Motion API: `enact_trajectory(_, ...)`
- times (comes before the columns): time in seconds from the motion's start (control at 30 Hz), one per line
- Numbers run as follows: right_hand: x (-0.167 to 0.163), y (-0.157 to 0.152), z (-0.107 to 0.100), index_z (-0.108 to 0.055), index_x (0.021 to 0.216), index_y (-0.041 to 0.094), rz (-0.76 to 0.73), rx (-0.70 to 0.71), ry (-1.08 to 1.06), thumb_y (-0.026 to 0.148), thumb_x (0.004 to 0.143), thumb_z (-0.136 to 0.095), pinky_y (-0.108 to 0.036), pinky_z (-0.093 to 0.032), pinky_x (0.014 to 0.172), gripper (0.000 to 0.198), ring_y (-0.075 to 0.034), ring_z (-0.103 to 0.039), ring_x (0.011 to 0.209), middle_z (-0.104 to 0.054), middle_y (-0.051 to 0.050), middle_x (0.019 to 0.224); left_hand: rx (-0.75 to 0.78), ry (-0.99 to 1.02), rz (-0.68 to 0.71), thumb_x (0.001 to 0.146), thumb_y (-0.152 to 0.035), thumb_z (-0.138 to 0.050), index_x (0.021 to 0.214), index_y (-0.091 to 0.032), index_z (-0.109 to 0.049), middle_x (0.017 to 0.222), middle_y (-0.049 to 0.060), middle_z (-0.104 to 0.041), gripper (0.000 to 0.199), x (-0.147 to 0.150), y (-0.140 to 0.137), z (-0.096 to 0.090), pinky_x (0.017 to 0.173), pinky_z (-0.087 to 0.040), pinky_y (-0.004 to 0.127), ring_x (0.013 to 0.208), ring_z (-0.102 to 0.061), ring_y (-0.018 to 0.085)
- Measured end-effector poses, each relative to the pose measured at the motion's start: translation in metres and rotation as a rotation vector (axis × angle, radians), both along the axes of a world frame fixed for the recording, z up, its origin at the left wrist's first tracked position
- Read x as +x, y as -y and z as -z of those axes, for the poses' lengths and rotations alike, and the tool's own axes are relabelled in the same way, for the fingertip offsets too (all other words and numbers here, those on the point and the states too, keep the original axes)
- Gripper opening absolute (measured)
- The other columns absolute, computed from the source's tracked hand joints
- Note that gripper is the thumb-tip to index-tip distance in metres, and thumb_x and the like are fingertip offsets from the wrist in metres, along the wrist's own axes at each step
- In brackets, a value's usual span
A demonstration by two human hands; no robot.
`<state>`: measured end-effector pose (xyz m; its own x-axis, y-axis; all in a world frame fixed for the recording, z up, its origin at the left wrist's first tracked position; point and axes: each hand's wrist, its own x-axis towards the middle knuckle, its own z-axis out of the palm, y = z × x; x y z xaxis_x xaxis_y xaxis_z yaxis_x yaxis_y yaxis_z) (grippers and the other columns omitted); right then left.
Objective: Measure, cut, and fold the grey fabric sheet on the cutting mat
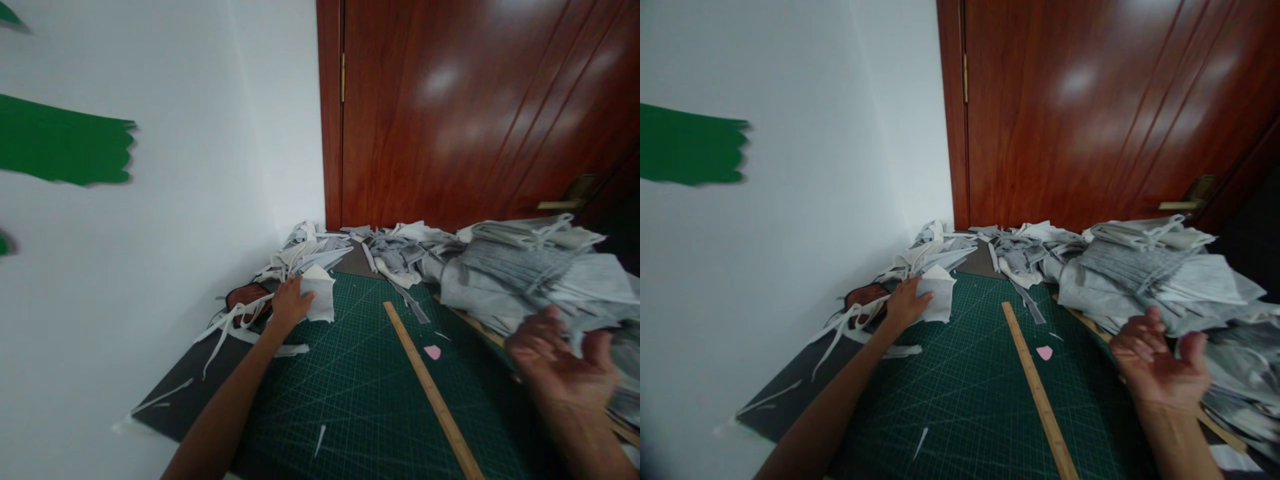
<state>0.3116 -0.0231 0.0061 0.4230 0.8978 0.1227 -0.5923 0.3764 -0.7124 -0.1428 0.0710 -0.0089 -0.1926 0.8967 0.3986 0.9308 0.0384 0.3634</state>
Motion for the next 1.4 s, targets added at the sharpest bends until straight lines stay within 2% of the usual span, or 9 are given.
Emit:
enact_trajectory(0.17, -0.054, -0.014, 0.018, -0.079, 0.107, 0.027, -0.532, -0.135, 0.119, 0.066, 0.066, -0.089, -0.022, -0.032, 0.038, 0.056, -0.008, -0.040, 0.050, -0.058, 0.000, 0.074, 0.014, 0.146, 0.034, 0.090, -0.020, -0.059, 0.118, -0.016, -0.072, 0.124, 0.017, -0.072, 0.031, -0.010, -0.004, -0.009, 0.105, -0.046, 0.047, 0.120, -0.065, 0.036)
enact_trajectory(0.37, -0.104, -0.002, 0.041, -0.078, 0.111, 0.024, -0.872, -0.109, 0.394, 0.055, 0.078, -0.086, -0.025, -0.054, 0.059, 0.046, -0.014, -0.065, 0.072, -0.071, -0.005, 0.095, -0.008, 0.420, 0.285, 0.093, -0.037, -0.056, 0.093, -0.017, -0.074, 0.093, 0.006, -0.075, 0.026, 0.004, 0.000, -0.024, 0.085, -0.054, 0.033, 0.091, -0.070, 0.024)
enact_trajectory(0.57, -0.129, 0.003, 0.056, -0.067, 0.130, 0.032, -0.690, -0.226, 0.353, 0.060, 0.079, -0.084, -0.052, -0.057, 0.099, 0.060, -0.028, -0.072, 0.110, -0.073, -0.008, 0.119, -0.216, 0.785, 0.578, 0.093, -0.058, -0.055, 0.107, -0.016, -0.070, 0.089, 0.007, -0.073, 0.047, 0.042, 0.020, -0.010, 0.069, -0.055, 0.029, 0.074, -0.069, 0.020)
enact_trajectory(0.7, -0.133, 0.002, 0.062, -0.068, 0.128, 0.031, -0.656, -0.226, 0.437, 0.054, 0.075, -0.088, -0.058, -0.054, 0.105, 0.061, -0.031, -0.071, 0.116, -0.072, -0.010, 0.125, -0.295, 0.339, 0.454, 0.086, -0.028, -0.069, 0.123, -0.018, -0.063, 0.089, 0.006, -0.073, 0.039, 0.047, 0.025, 0.000, 0.077, -0.054, 0.034, 0.084, -0.070, 0.024)
enact_trajectory(0.87, -0.134, 0.003, 0.063, -0.074, 0.117, 0.030, -0.524, -0.147, 0.577, 0.052, 0.077, -0.087, -0.059, -0.044, 0.116, 0.047, -0.032, -0.066, 0.126, -0.075, -0.009, 0.126, -0.068, 0.089, 0.285, 0.092, -0.020, -0.063, 0.115, -0.020, -0.062, 0.121, 0.013, -0.067, 0.023, 0.052, 0.029, -0.003, 0.104, -0.045, 0.043, 0.120, -0.058, 0.030)
enact_trajectory(0.97, -0.135, 0.002, 0.067, -0.073, 0.118, 0.031, -0.478, -0.127, 0.590, 0.052, 0.080, -0.085, -0.058, -0.042, 0.118, 0.045, -0.032, -0.063, 0.131, -0.073, -0.008, 0.131, 0.067, -0.004, 0.400, 0.094, -0.034, -0.068, 0.098, -0.022, -0.062, 0.105, 0.007, -0.066, 0.014, 0.070, 0.041, -0.004, 0.096, -0.048, 0.037, 0.107, -0.062, 0.025)
enact_trajectory(1.13, -0.136, 0.001, 0.078, -0.071, 0.120, 0.031, -0.392, -0.027, 0.690, 0.052, 0.090, -0.074, -0.053, -0.042, 0.118, 0.037, -0.030, -0.061, 0.134, -0.070, -0.008, 0.137, -0.174, -0.091, 0.718, 0.075, -0.069, -0.081, 0.095, -0.020, -0.065, 0.100, 0.007, -0.066, 0.055, 0.109, 0.080, 0.013, 0.082, -0.048, 0.038, 0.096, -0.063, 0.028)
enact_trajectory(1.2, -0.138, 0.002, 0.080, -0.071, 0.120, 0.029, -0.347, -0.001, 0.814, 0.051, 0.095, -0.066, -0.051, -0.047, 0.113, 0.033, -0.029, -0.064, 0.127, -0.072, -0.008, 0.131, -0.159, -0.187, 0.674, 0.064, -0.075, -0.084, 0.104, -0.018, -0.066, 0.109, 0.012, -0.065, 0.072, 0.119, 0.091, 0.023, 0.089, -0.046, 0.045, 0.106, -0.059, 0.036)
enact_trajectory(1.4, -0.140, 0.005, 0.080, -0.071, 0.107, 0.026, -0.250, 0.024, 0.999, 0.044, 0.099, -0.057, -0.044, -0.056, 0.094, 0.024, -0.028, -0.071, 0.102, -0.075, -0.007, 0.105, -0.142, -0.169, 0.598, 0.083, -0.060, -0.080, 0.104, -0.019, -0.068, 0.110, 0.011, -0.067, 0.048, 0.125, 0.089, 0.040, 0.085, -0.044, 0.044, 0.105, -0.058, 0.033)
